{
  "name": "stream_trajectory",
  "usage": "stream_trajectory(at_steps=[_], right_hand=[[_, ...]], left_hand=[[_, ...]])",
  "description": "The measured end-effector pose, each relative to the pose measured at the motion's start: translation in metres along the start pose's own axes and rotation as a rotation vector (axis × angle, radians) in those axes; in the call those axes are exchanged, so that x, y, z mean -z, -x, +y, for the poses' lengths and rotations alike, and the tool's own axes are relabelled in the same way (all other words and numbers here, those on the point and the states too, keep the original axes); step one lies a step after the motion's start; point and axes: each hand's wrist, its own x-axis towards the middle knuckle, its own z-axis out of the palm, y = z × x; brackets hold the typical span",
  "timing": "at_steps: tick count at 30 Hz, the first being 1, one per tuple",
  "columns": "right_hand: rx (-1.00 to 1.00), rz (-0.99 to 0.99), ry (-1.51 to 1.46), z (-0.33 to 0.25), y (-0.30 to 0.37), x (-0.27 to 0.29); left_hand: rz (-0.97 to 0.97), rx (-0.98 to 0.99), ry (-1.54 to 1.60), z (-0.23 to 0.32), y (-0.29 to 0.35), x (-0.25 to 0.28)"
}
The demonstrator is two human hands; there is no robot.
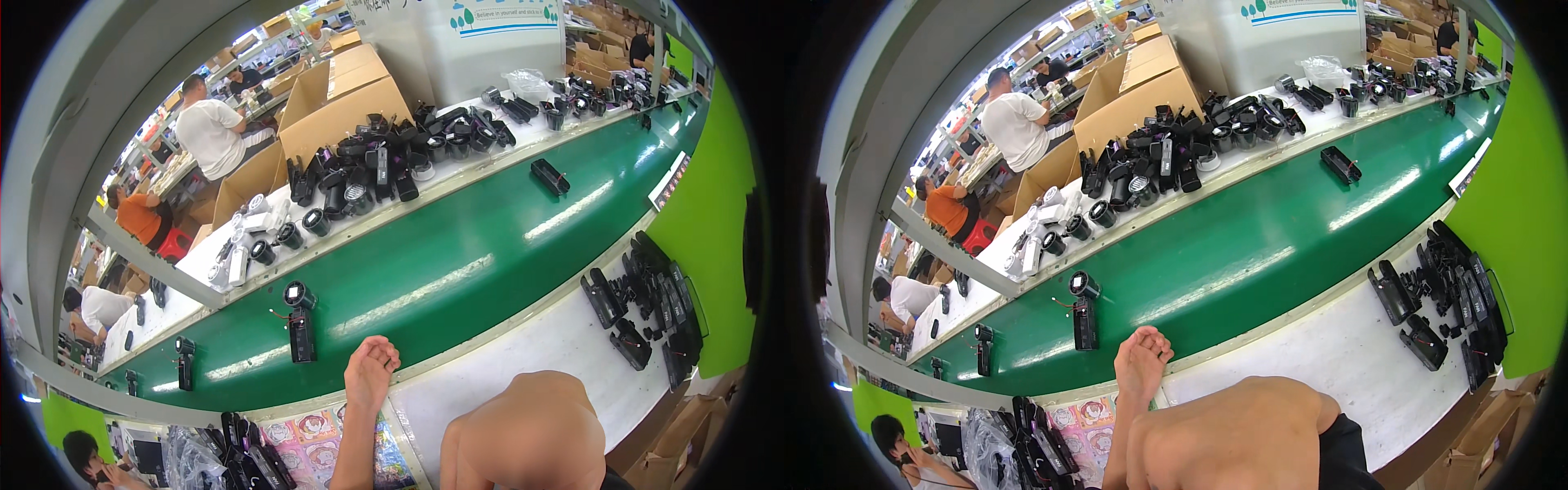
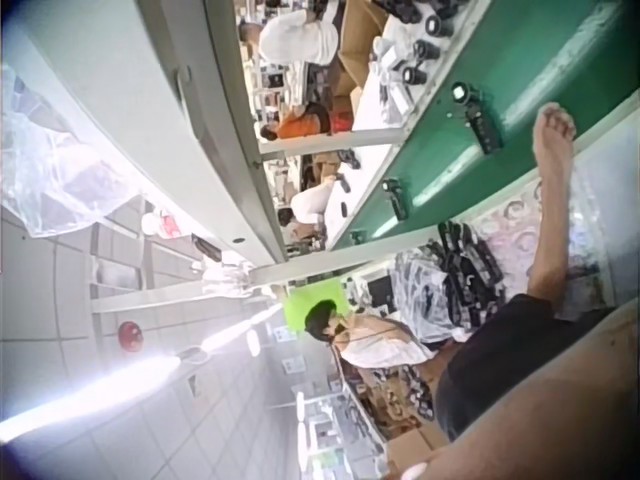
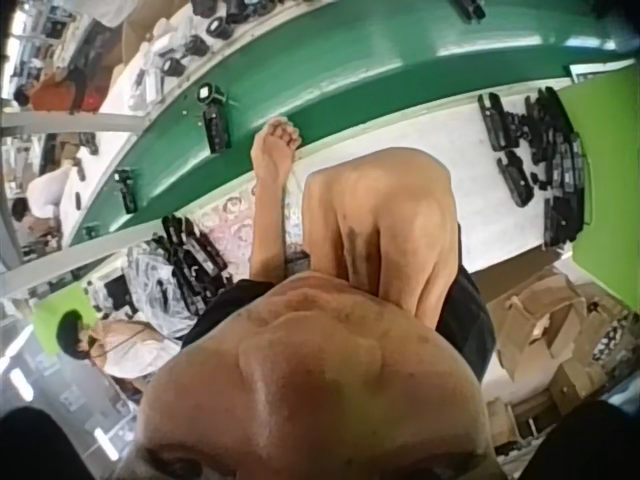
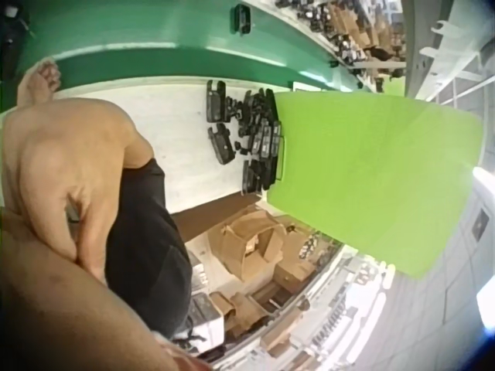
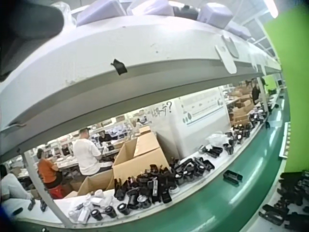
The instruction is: Assembling components of an electronic device at a factory workstation.
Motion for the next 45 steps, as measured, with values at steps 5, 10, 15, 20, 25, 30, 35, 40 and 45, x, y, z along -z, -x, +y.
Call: stream_trajectory(at_steps=[5,10,15,20,25,30,35,40,45], right_hand=[[-0.001,0.026,-0.034,0.006,0.005,-0.001],[-0.016,-0.005,-0.036,0.003,0.002,0.003],[-0.081,0.004,-0.045,-0.001,0.003,0.001],[0.002,0.013,-0.006,0.007,0.002,0.004],[0.397,-0.114,0.105,0.011,-0.001,0.002],[0.025,0.032,0.011,0.001,0.007,-0.001],[0.001,0.024,0.02,-0.002,0.008,0.002],[-0.004,0.031,0.03,-0.004,0.006,0.002],[-0.003,0.03,0.032,-0.003,0.007,0.002]], left_hand=[[-0.014,-0.007,-0.01,0.001,0.0,0.004],[-0.02,-0.012,-0.009,0.0,0.0,0.003],[-0.016,-0.014,-0.015,-0.001,0.0,0.003],[-0.011,-0.018,-0.018,0.0,0.001,0.005],[-0.045,-0.02,0.038,0.0,0.001,0.008],[-0.056,-0.014,0.039,-0.002,0.001,0.006],[-0.044,-0.018,0.037,-0.002,0.0,0.006],[-0.053,-0.021,0.032,-0.002,-0.001,0.004],[-0.055,-0.028,0.028,-0.001,0.0,0.008]])
